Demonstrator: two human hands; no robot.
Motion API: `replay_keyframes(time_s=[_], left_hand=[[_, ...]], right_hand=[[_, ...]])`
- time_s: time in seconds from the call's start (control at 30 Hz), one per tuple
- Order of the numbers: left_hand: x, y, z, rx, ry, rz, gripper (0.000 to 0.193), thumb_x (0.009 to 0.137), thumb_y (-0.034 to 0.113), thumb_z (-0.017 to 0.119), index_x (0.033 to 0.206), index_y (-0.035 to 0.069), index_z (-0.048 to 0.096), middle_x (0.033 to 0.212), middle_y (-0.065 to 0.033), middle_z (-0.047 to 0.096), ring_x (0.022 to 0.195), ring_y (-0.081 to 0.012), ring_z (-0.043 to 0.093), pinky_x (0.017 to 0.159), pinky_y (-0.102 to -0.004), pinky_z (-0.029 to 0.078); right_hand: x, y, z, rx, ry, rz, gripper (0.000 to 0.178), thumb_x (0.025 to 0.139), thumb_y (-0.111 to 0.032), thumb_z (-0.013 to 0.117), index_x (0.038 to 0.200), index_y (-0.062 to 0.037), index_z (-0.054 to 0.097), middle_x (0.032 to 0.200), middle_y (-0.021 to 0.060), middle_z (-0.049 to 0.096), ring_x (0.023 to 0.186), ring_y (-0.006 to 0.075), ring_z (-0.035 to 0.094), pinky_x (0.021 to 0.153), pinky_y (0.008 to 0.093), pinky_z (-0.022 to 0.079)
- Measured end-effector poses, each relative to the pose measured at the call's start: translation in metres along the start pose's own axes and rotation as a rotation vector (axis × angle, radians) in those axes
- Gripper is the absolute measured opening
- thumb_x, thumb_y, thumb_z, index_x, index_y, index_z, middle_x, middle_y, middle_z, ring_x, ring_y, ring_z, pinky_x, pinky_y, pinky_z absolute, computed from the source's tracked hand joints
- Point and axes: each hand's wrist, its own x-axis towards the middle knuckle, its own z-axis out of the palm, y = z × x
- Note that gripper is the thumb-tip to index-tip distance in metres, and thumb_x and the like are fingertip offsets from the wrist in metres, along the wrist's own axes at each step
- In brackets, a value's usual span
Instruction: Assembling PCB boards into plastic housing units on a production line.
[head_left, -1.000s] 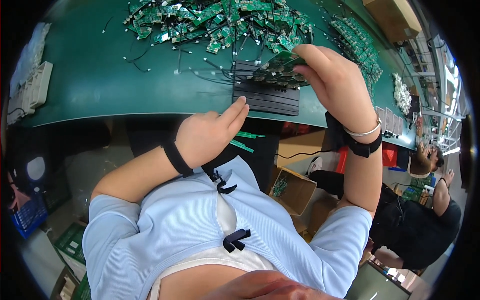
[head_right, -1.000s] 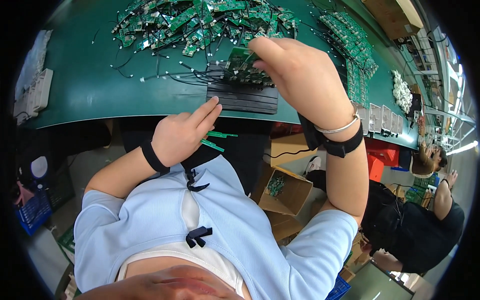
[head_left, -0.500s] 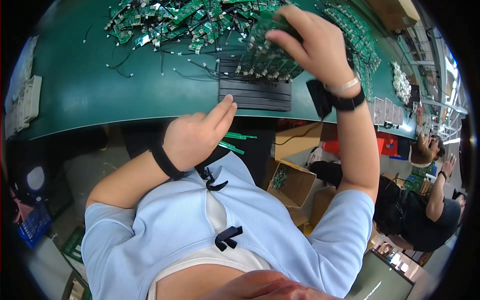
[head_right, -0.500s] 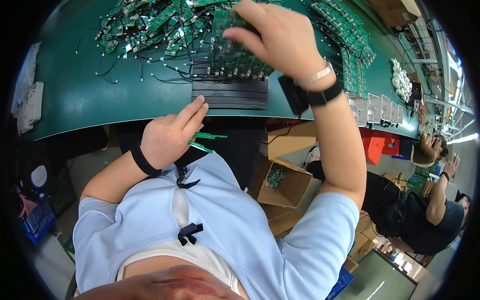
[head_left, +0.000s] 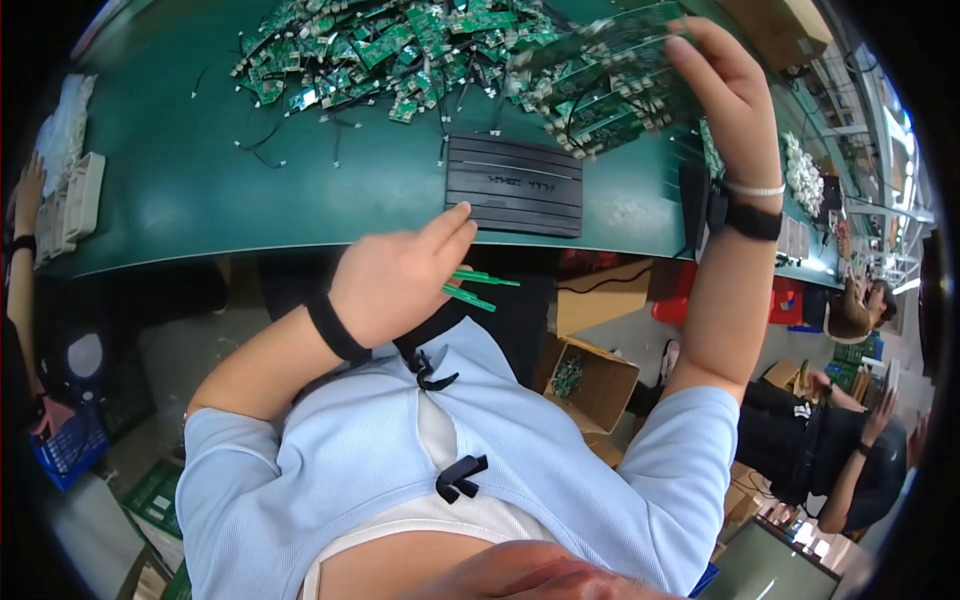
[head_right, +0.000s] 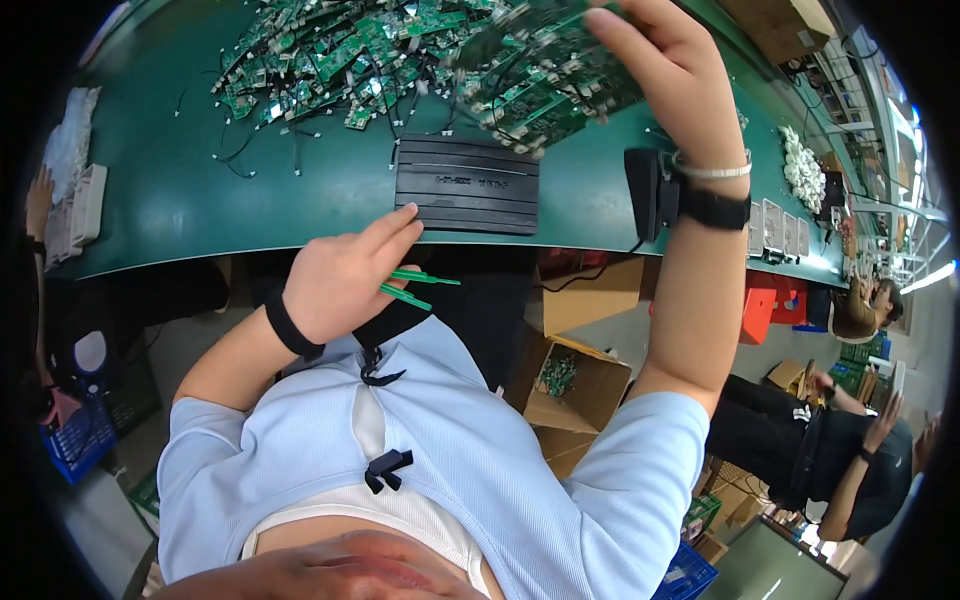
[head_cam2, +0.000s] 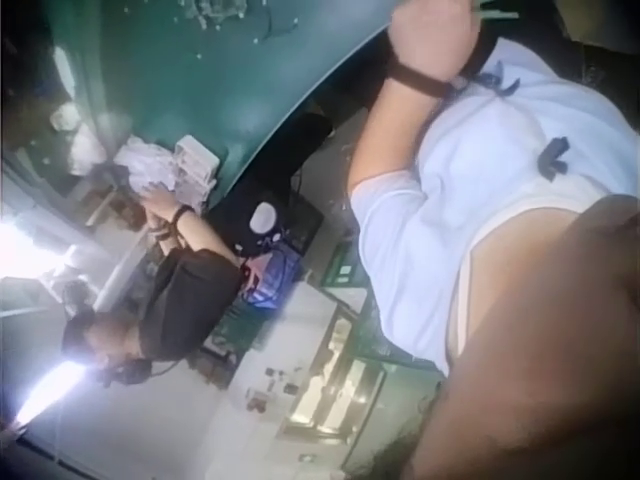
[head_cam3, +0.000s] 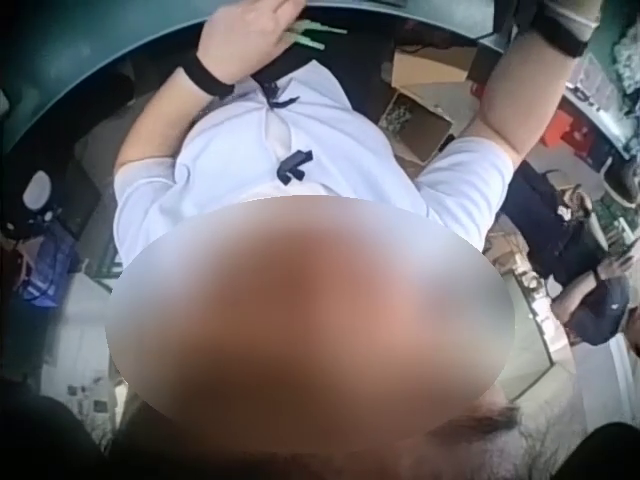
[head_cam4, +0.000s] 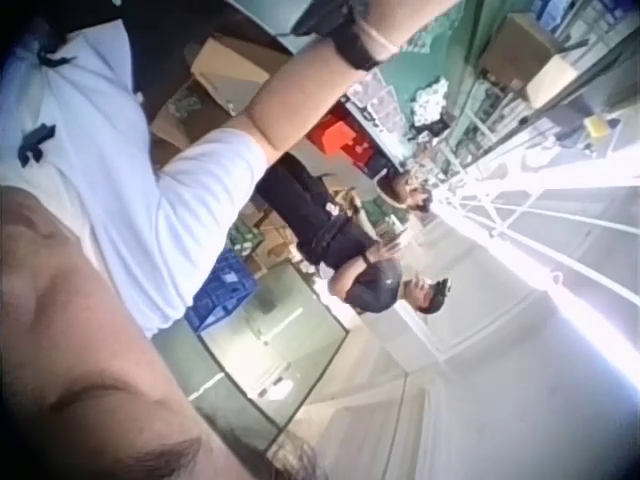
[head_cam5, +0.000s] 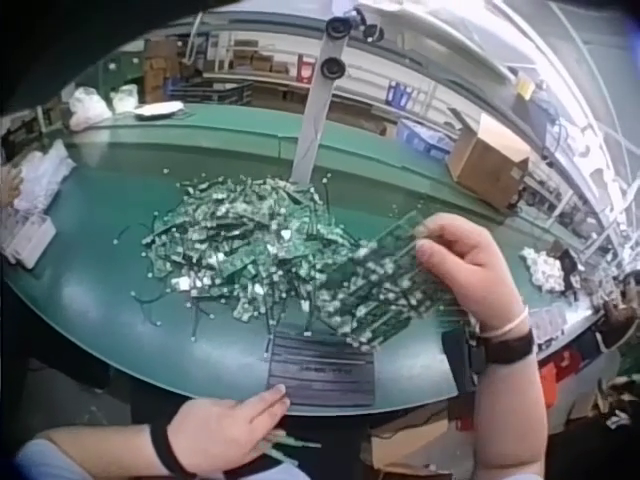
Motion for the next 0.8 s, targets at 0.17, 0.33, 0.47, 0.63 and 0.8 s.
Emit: replay_keyframes(time_s=[0.17,0.33,0.47,0.63,0.8], left_hand=[[0.011,-0.023,-0.014,-0.505,0.202,-0.174,0.047,0.086,0.023,0.079,0.127,0.004,0.066,0.13,-0.0117,0.069,0.086,-0.027,0.073,0.068,-0.0322,0.057],[0.027,-0.032,-0.023,-0.964,0.128,-0.433,0.054,0.089,0.021,0.08,0.137,0.006,0.061,0.132,-0.0084,0.068,0.109,-0.0165,0.067,0.078,-0.0255,0.052],[0.031,-0.036,-0.014,-1.253,0.051,-0.509,0.061,0.09,0.016,0.079,0.144,0.003,0.054,0.139,-0.0088,0.064,0.115,-0.0103,0.062,0.079,-0.022,0.049],[0.029,-0.027,0.001,-1.49,0.192,-0.47,0.072,0.088,0.02,0.085,0.148,0.004,0.049,0.13,-0.007,0.068,0.093,-0.0036,0.06,0.073,-0.0174,0.045],[0.028,-0.013,-0.003,-1.583,0.196,-0.483,0.071,0.09,0.01,0.081,0.15,0.002,0.044,0.13,-0.0077,0.066,0.093,-0.0026,0.061,0.074,-0.016,0.045]], right_hand=[[-0.04,0.031,0.032,0.626,0.452,0.238,0.025,0.104,-0.016,0.064,0.124,-0.0004,0.066,0.118,0.0011,0.07,0.109,0.0098,0.063,0.096,0.0259,0.047],[-0.066,0.039,0.065,0.739,0.462,0.402,0.025,0.106,-0.016,0.061,0.125,-0.0007,0.064,0.124,0.0035,0.069,0.112,0.012,0.063,0.098,0.0276,0.048],[-0.081,0.048,0.077,0.782,0.425,0.42,0.026,0.107,-0.014,0.057,0.13,-0.0011,0.062,0.127,0.0053,0.068,0.115,0.0148,0.063,0.101,0.0312,0.049],[-0.094,0.03,0.11,1.294,0.441,0.364,0.033,0.107,-0.01,0.053,0.14,-0.0019,0.053,0.134,0.0088,0.065,0.122,0.0211,0.062,0.106,0.0387,0.049],[-0.107,0.005,0.153,1.327,0.379,0.27,0.038,0.103,-0.006,0.057,0.141,-0.0011,0.051,0.137,0.0101,0.063,0.125,0.0249,0.061,0.109,0.0416,0.048]])
